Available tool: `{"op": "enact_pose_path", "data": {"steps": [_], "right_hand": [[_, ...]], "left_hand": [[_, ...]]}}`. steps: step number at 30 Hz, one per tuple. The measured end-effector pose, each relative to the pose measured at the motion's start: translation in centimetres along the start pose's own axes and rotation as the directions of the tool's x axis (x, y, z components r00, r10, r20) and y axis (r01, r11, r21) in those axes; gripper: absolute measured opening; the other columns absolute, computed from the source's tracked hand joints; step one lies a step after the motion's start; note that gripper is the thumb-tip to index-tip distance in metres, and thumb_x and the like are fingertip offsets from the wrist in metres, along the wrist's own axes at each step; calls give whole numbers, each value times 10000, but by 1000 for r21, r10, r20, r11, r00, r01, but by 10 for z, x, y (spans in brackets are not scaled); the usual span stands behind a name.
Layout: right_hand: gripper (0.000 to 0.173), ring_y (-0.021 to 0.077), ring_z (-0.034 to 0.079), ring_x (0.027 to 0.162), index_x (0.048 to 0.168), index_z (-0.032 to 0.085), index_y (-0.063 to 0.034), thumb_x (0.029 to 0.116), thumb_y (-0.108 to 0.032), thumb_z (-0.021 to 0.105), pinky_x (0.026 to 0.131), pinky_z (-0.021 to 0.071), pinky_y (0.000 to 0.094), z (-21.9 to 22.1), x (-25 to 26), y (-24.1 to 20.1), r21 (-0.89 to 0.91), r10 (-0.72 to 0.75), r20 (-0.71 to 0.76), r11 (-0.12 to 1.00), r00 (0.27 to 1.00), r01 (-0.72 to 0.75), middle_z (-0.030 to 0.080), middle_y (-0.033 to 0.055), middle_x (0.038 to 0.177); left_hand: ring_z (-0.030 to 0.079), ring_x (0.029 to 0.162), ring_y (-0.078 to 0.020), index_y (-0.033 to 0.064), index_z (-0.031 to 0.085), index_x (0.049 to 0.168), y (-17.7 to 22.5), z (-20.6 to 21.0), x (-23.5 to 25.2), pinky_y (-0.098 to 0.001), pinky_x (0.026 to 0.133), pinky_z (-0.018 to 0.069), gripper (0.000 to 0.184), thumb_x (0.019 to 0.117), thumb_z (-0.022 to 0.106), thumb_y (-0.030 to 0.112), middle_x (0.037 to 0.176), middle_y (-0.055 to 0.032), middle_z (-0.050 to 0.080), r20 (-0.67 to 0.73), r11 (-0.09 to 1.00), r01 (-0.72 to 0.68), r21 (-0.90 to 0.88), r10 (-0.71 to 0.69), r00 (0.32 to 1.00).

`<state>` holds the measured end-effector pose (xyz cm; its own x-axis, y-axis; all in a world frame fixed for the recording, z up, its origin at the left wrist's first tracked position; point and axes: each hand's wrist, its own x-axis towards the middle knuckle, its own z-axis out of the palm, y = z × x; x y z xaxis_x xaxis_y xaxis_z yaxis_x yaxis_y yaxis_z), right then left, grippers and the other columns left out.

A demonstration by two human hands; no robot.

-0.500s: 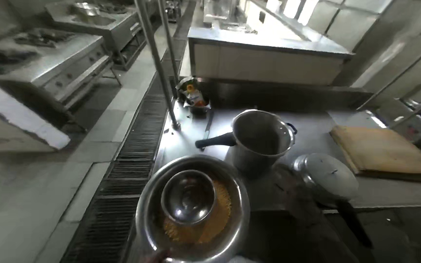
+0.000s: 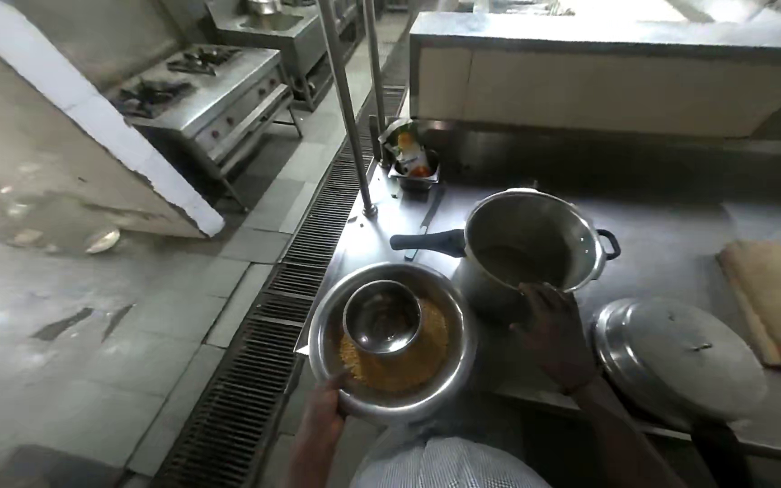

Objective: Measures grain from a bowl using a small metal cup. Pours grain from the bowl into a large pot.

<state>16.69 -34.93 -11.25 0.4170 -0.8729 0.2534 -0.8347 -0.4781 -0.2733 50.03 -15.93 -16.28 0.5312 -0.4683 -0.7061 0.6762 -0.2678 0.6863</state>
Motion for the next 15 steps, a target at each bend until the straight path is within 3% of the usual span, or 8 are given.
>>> {"op": "enact_pose_path", "data": {"steps": [3, 4, 6, 7, 8, 9, 11, 15], "right_hand": [[687, 384, 381, 1471, 1461, 539, -74, 850, -218, 818, 1220, 276, 577, -7, -8, 9, 116, -26, 22, 993, 999, 24, 490, 154, 1536], [667, 396, 377, 1472, 1454, 547, -60, 861, -216, 810, 1211, 289, 585, -9, -12, 12, 157, -37, 1, 987, 999, 36, 479, 168, 1544], [618, 397, 402, 1450, 1434, 569, -55, 882, -233, 779, 1179, 344, 575, -17, -23, 12, 225, -29, -64, 973, 998, 43, 473, 188, 1538], [599, 382, 412, 1447, 1428, 579, -62, 890, -261, 752, 1174, 364, 554, -20, -29, 10, 242, -22, -93, 969, 995, 44, 477, 180, 1537], [569, 380, 429, 1435, 1403, 600, -56, 894, -272, 734, 1161, 385, 547, -23, -34, 8, 261, -22, -124, 964, 992, 54, 489, 177, 1525], [543, 379, 444, 1423, 1382, 615, -56, 895, -269, 726, 1148, 405, 540, -23, -38, 6, 276, -26, -152, 959, 988, 68, 498, 176, 1517], [517, 379, 464, 1404, 1366, 629, -57, 896, -251, 724, 1133, 421, 539, -23, -42, 2, 291, -46, -184, 952, 982, 99, 510, 180, 1503], [499, 351, 416, 1454, 1399, 609, -69, 938, -245, 685, 1201, 347, 524, -16, -23, 3, 204, -106, -195, 968, 975, 146, 488, 168, 1533]], "left_hand": [[695, 867, -292, 0, 494, 1368, -3, 11, 2, -447, 701, 602, 472, 961, 698, 122, 1077, -218, 665, -72, 957, -168, 238, 190, 979], [667, 976, -306, 9, 457, 1423, -1, 13, -4, -468, 789, 582, 568, 942, 733, 129, 1177, -230, 632, -97, 892, -240, 383, 297, 950], [535, 1275, -418, 25, 333, 1551, 3, 17, -23, -590, 1035, 461, 781, 912, 763, 152, 1414, -285, 514, -67, 673, -356, 648, 515, 854], [480, 1336, -479, 19, 343, 1561, 5, 20, -34, -643, 1081, 398, 792, 909, 766, 168, 1461, -314, 478, -33, 553, -384, 739, 599, 800], [503, 1313, -487, 16, 386, 1545, 7, 24, -42, -650, 1072, 400, 744, 919, 756, 174, 1448, -310, 500, 8, 471, -403, 785, 643, 766], [589, 1214, -437, 26, 447, 1505, 8, 28, -44, -615, 1013, 466, 658, 939, 741, 187, 1373, -270, 576, 45, 429, -414, 803, 650, 759], [662, 1128, -332, 53, 507, 1457, 10, 34, -42, -555, 985, 517, 533, 991, 683, 239, 1273, -185, 662, 94, 442, -414, 795, 585, 806], [672, 1078, -332, 38, 573, 1379, 20, 48, -14, -567, 953, 529, 491, 1013, 641, 358, 1201, -184, 684, 114, 480, -377, 792, 491, 864]]}}
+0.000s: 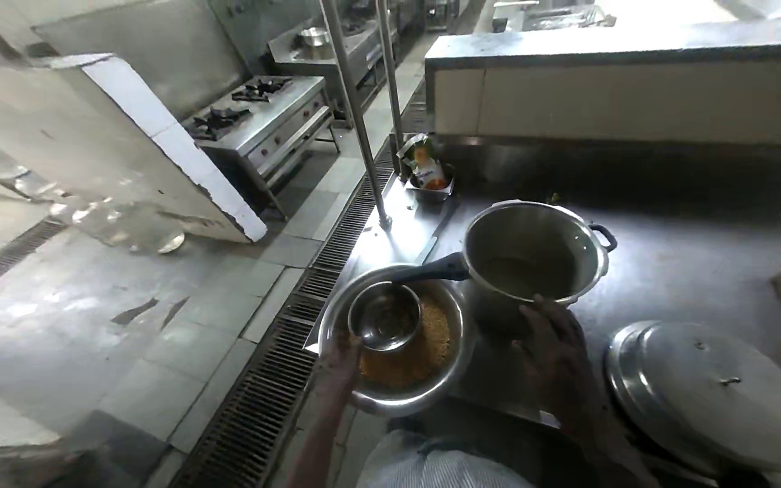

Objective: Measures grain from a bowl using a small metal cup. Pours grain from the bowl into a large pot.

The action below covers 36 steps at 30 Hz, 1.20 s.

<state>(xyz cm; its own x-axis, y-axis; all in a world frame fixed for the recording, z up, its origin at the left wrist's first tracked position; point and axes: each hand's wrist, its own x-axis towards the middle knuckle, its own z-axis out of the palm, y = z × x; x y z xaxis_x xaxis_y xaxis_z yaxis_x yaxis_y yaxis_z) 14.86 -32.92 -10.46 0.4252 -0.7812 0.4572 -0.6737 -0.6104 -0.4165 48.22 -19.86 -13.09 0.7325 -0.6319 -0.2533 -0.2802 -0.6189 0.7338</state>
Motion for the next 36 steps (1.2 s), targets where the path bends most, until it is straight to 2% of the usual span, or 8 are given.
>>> {"op": "enact_pose_path", "data": {"steps": [4, 6, 9, 17, 22, 27, 31, 36], "right_hand": [[472, 402, 463, 1413, 1411, 591, -29, 987, -224, 663, 1231, 240, 595, 10, 37, 14, -226, 20, 99, 974, 995, 2, 547, 210, 1469], [287, 406, 646, 1154, 1199, 716, -37, 970, -209, 696, 1144, 380, 599, 18, 48, 14, -300, 41, 103, 954, 994, -8, 705, 199, 1172], [151, 398, 691, 958, 1018, 750, -48, 975, -177, 684, 928, 517, 588, 20, 46, 0, -331, 89, 139, 943, 986, -38, 731, 170, 979], [232, 399, 706, 914, 1086, 741, -60, 1021, -249, 624, 804, 554, 597, 26, 33, -59, -391, 263, 130, 899, 956, -194, 727, 181, 976], [246, 437, 700, 951, 1136, 729, -47, 1031, -233, 607, 787, 556, 625, 31, 52, -75, -388, 368, 148, 875, 918, -289, 717, 218, 1031], [408, 395, 614, 1197, 1324, 648, -34, 976, -247, 633, 995, 513, 561, 38, 55, -105, -153, 76, 92, 986, 993, -61, 630, 197, 1324], [388, 223, 623, 1226, 1327, 669, -138, 967, -283, 672, 1006, 549, 413, 78, 65, -158, 169, -142, 347, 982, 927, 87, 637, 79, 1337], [511, 450, 557, 1285, 1323, 622, 39, 868, -152, 756, 1026, 499, 576, 132, 81, -170, 18, -46, 567, 999, 822, 44, 572, 296, 1375]], "left_hand": [[705, 930, -329, 25, 633, 1221, 3, 8, 27, -553, 849, 577, 424, 961, 714, 351, 1064, -188, 698, 60, 998, 58, 30, -60, 996], [697, 921, -344, 10, 640, 1166, 1, 6, 36, -558, 841, 570, 386, 921, 759, 282, 1040, -201, 691, 96, 996, 82, 44, -86, 992], [682, 847, -318, -5, 647, 1085, -1, -3, 38, -521, 775, 580, 265, 891, 760, 137, 979, -196, 674, 120, 987, 120, -105, -107, 987], [650, 680, -207, -15, 636, 1093, -6, -46, 23, -353, 628, 582, 119, 993, 624, 49, 862, -139, 655, 247, 853, 256, -454, -156, 956], [623, 711, -171, -3, 657, 1004, -12, -48, 33, -316, 646, 556, 48, 956, 650, -6, 844, -102, 643, 201, 789, 152, -596, -37, 979], [583, 709, -145, 23, 635, 961, 1, -40, 37, -309, 650, 526, 13, 965, 638, 11, 827, -63, 611, 165, 766, 87, -637, 25, 986], [569, 735, -176, 30, 569, 1063, 16, -26, 36, -360, 663, 516, 144, 946, 648, 55, 860, -78, 581, 146, 787, 41, -616, 63, 987], [670, 957, -202, 108, 507, 1383, 32, -18, 30, -429, 800, 579, 459, 942, 632, 107, 1122, -84, 680, 163, 829, -99, -551, 223, 961]]}}
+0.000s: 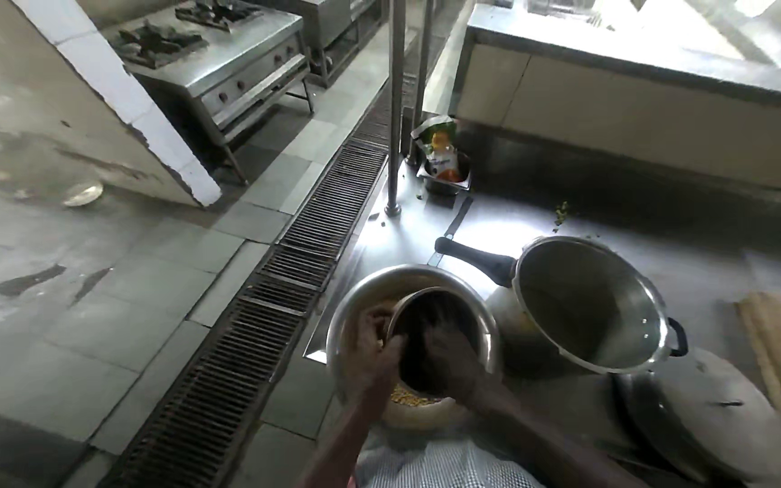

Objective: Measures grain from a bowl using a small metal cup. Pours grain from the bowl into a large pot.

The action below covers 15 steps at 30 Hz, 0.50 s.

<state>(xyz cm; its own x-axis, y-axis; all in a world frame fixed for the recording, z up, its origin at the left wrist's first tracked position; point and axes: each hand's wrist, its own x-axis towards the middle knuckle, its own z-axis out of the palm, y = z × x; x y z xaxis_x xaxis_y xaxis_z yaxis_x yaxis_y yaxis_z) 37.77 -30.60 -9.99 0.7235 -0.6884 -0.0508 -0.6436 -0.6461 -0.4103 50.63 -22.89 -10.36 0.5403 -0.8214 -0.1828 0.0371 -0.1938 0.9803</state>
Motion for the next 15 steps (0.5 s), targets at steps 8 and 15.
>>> {"op": "enact_pose_path", "data": {"steps": [8, 15], "right_hand": [[239, 403, 685, 1014, 1149, 688, 15, 994, -130, 580, 876, 548, 574, -13, -5, -9, 19, -200, 365, 978, 909, 207, 702, 228, 1061], [367, 359, 613, 1228, 1211, 727, -76, 874, -216, 760, 1005, 512, 518, -13, 7, 9, -211, -302, -131, 939, 944, 271, 665, 168, 1300]], "left_hand": [[658, 1020, -180, 129, 519, 1383, 11, -1, 5, -382, 844, 571, 412, 986, 625, 170, 1207, -61, 657, 7, 993, -69, -99, 70, 997], [673, 850, -170, 157, 592, 1317, 24, 4, 4, -393, 725, 582, 389, 949, 695, 229, 1090, -45, 687, -29, 990, -111, 90, 114, 993]]}}
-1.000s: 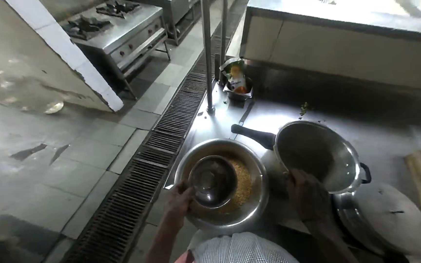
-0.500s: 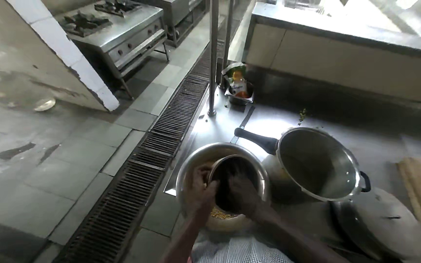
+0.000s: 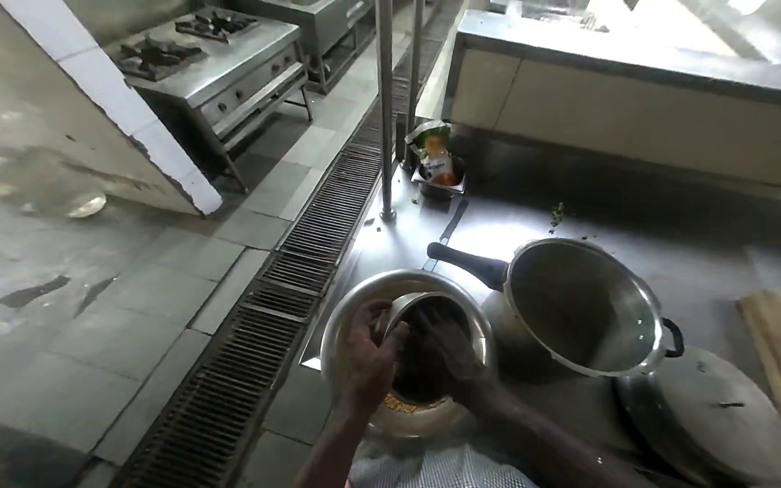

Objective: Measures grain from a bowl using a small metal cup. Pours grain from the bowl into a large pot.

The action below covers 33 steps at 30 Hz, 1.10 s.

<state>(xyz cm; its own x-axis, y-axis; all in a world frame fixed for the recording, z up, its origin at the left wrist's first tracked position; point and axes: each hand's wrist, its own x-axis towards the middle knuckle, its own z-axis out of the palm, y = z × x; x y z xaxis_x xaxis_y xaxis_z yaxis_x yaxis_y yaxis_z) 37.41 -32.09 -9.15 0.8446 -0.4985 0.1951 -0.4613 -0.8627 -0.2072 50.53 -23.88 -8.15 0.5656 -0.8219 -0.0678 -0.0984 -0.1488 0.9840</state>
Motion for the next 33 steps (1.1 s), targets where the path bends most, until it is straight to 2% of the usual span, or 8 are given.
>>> {"op": "enact_pose_path", "data": {"steps": [5, 7, 11, 14, 16, 24, 29, 33], "right_hand": [[386, 377, 626, 1160, 1256, 682, -29, 902, -168, 749, 1002, 505, 550, 11, -6, 12, 249, 325, 91, 908, 941, -337, 667, 210, 1243], [368, 382, 620, 1201, 1274, 671, 0, 944, -164, 674, 1037, 489, 534, 6, -8, 9, 237, 291, 177, 915, 940, -327, 661, 225, 1271], [210, 348, 688, 996, 1073, 734, -15, 956, -173, 658, 913, 546, 522, -12, -2, 8, 329, 158, 290, 910, 944, -254, 718, 190, 1027], [256, 348, 702, 931, 1047, 731, -12, 871, -196, 757, 842, 572, 515, -13, -6, 4, 337, 260, 19, 907, 965, -251, 718, 190, 984], [437, 382, 666, 1058, 1191, 689, -7, 806, -165, 820, 916, 547, 549, -12, -9, 7, 365, 327, -128, 894, 936, -262, 683, 221, 1150], [229, 343, 680, 1053, 1130, 716, 0, 932, -106, 670, 923, 554, 496, -19, -11, -7, 290, 97, 175, 946, 980, -146, 708, 195, 1104], [272, 352, 678, 1060, 1090, 755, -36, 826, -96, 771, 895, 575, 496, -36, -3, 5, 51, 93, -213, 995, 973, -84, 702, 176, 1120], [354, 391, 602, 1195, 1201, 703, -51, 893, -222, 739, 1029, 485, 584, 17, -18, 29, 96, 228, -163, 972, 960, -215, 663, 194, 1239]], "left_hand": [[664, 847, -150, 163, 602, 1318, 2, 7, -1, -373, 724, 582, 413, 926, 711, 237, 1076, -30, 685, -75, 997, -70, -29, 68, 995], [651, 839, -141, 164, 594, 1322, -3, 10, -1, -359, 722, 571, 420, 920, 694, 236, 1052, -27, 679, -110, 992, -98, -74, 89, 990], [672, 850, -124, 128, 579, 1316, -8, 12, 3, -313, 742, 592, 393, 932, 662, 147, 1050, -27, 685, -148, 964, -155, -215, 125, 981], [678, 915, -111, 129, 576, 1323, -2, 12, 2, -307, 805, 589, 405, 929, 658, 172, 1085, -15, 687, -141, 961, -156, -226, 126, 982], [677, 906, -111, 140, 586, 1313, 3, 14, 1, -303, 789, 589, 402, 924, 671, 191, 1074, -11, 689, -127, 959, -153, -237, 126, 984], [667, 865, -98, 131, 601, 1296, 11, 14, 1, -284, 756, 581, 402, 903, 677, 168, 1049, 0, 692, -87, 954, -187, -233, 171, 981], [670, 841, -92, 120, 607, 1283, 14, 15, -2, -272, 729, 582, 402, 894, 692, 175, 1046, 3, 695, -81, 962, -211, -173, 199, 977], [637, 859, -93, 157, 638, 1270, 16, 18, -5, -280, 728, 565, 417, 868, 734, 213, 1118, 9, 662, -98, 962, -268, -56, 262, 960]]}}
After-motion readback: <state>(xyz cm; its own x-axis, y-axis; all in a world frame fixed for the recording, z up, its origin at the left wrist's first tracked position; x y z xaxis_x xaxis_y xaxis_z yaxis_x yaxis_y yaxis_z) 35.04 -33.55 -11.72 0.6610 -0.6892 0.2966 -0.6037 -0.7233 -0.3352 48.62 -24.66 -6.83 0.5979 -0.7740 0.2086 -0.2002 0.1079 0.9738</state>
